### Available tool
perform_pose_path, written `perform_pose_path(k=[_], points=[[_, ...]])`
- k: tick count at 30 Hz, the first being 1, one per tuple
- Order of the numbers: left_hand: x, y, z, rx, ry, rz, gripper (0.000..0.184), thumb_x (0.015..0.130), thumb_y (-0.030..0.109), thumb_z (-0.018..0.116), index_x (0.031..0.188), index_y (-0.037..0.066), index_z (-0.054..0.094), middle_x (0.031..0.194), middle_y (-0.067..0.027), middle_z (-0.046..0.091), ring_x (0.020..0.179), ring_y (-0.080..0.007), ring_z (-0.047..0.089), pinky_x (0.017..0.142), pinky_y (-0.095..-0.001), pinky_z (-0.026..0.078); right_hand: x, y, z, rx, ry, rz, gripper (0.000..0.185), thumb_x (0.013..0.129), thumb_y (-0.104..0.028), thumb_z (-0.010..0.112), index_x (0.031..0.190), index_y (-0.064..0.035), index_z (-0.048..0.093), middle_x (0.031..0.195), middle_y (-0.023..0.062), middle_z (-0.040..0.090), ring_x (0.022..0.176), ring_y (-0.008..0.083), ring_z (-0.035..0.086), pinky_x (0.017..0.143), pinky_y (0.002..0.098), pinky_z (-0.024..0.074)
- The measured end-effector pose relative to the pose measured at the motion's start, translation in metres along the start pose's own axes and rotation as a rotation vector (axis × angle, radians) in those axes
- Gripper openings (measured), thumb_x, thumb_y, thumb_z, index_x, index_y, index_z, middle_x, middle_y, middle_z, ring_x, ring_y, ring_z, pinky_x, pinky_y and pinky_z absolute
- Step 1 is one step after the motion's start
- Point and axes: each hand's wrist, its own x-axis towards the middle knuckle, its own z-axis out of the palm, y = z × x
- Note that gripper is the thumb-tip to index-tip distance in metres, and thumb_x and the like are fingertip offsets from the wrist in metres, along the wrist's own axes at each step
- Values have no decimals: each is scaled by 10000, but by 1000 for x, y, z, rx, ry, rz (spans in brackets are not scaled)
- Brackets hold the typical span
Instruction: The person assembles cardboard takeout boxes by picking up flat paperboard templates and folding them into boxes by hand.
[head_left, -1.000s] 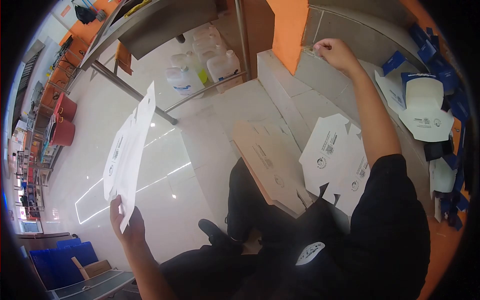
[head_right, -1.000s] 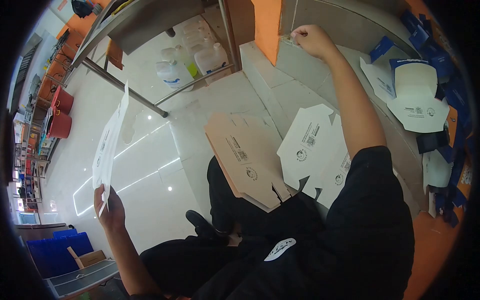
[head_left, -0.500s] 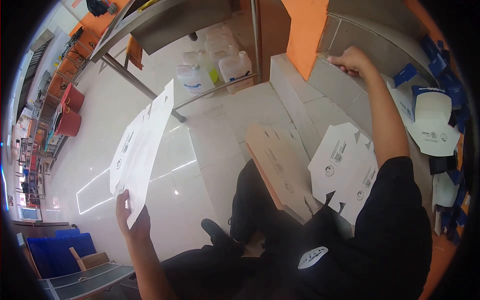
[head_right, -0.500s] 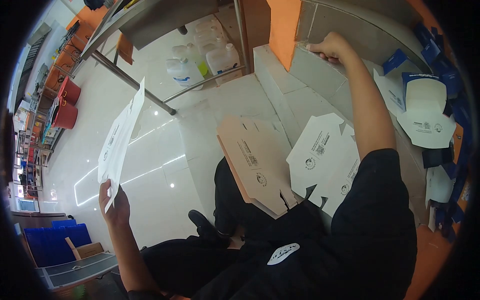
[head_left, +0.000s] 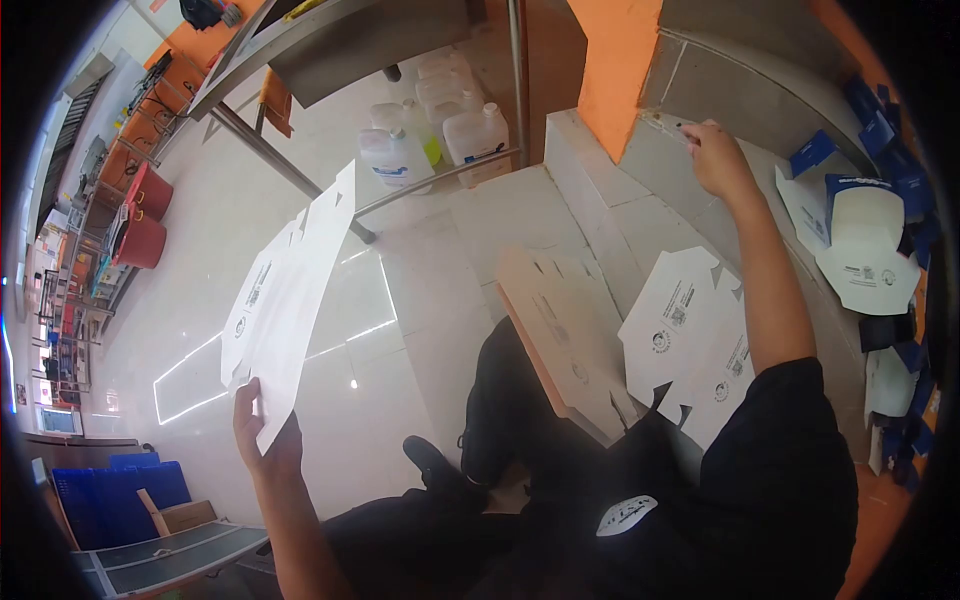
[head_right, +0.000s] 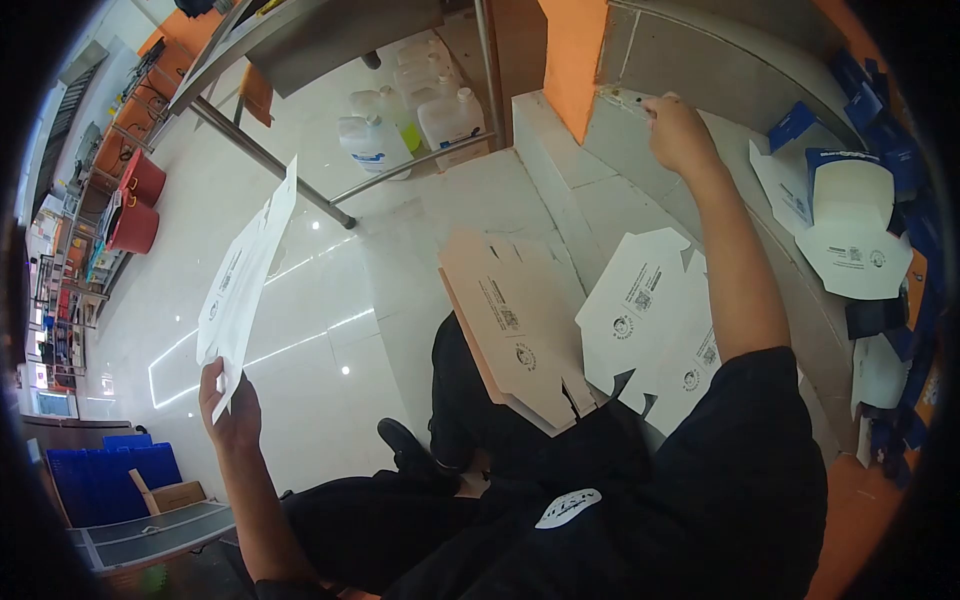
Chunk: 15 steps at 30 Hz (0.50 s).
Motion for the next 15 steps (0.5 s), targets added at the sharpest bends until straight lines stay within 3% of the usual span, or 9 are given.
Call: perform_pose_path(k=[1,3,4,6,8,9,11,14,15], points=[[-4,-1,12,19,1,-3,347,1003,117,555,1317,-28,557,1221,-134,637,1146,-204,639,966,-301,543,-6,-2,-2,-34,-20,-13,167,949,-116,654,1057,-14,732,1141,221,711,1053,399,684,909,468,531],[-10,-5,37,55,23,11,343,988,131,553,1287,-37,574,1260,-167,642,1182,-226,645,1035,-314,539,-15,-13,-8,-127,12,68,171,958,-137,636,1015,-10,736,1069,220,722,1016,408,692,888,478,536],[-10,-6,33,108,-82,20,380,990,156,540,1315,-40,561,1332,-173,610,1248,-257,610,1093,-349,503,-14,-27,-10,-159,27,87,181,963,-148,627,994,-8,738,1033,220,727,998,413,697,877,483,539],[-13,-5,53,173,154,-46,389,980,187,602,1301,-32,572,1325,-158,612,1205,-271,636,1041,-369,540,-20,-58,-25,-102,51,77,271,974,-224,634,910,24,722,900,233,718,892,429,696,819,468,550],[-17,-6,72,180,115,9,386,1002,214,593,1321,-3,575,1183,-122,671,1080,-261,684,931,-392,574,-19,-111,-53,-27,-126,204,412,998,-351,654,830,20,713,726,184,678,735,322,689,738,411,554],[-5,-12,40,223,79,43,387,999,220,591,1312,-6,569,1181,-121,669,1070,-268,683,933,-402,571,-18,-132,-60,86,-180,199,429,1011,-379,641,852,12,719,735,159,675,718,270,670,723,381,547],[-15,-5,76,117,107,19,330,1018,138,551,1321,13,588,1170,-101,652,1077,-242,660,886,-363,565,-17,-165,-65,302,-299,192,466,1038,-435,615,898,-5,730,752,108,670,684,167,632,694,322,534],[23,-38,-24,509,66,241,374,995,211,590,1301,-5,581,1154,-123,656,1057,-266,676,905,-385,573,-10,-221,-39,889,-189,82,445,1084,-427,541,1038,-26,725,840,41,666,720,83,599,685,272,525],[22,-39,-20,544,74,268,424,976,237,606,1316,-11,557,1159,-131,655,1041,-271,686,905,-401,581,0,-235,-21,967,-284,58,422,1088,-413,536,1093,-28,709,887,35,672,730,86,597,697,273,526]])
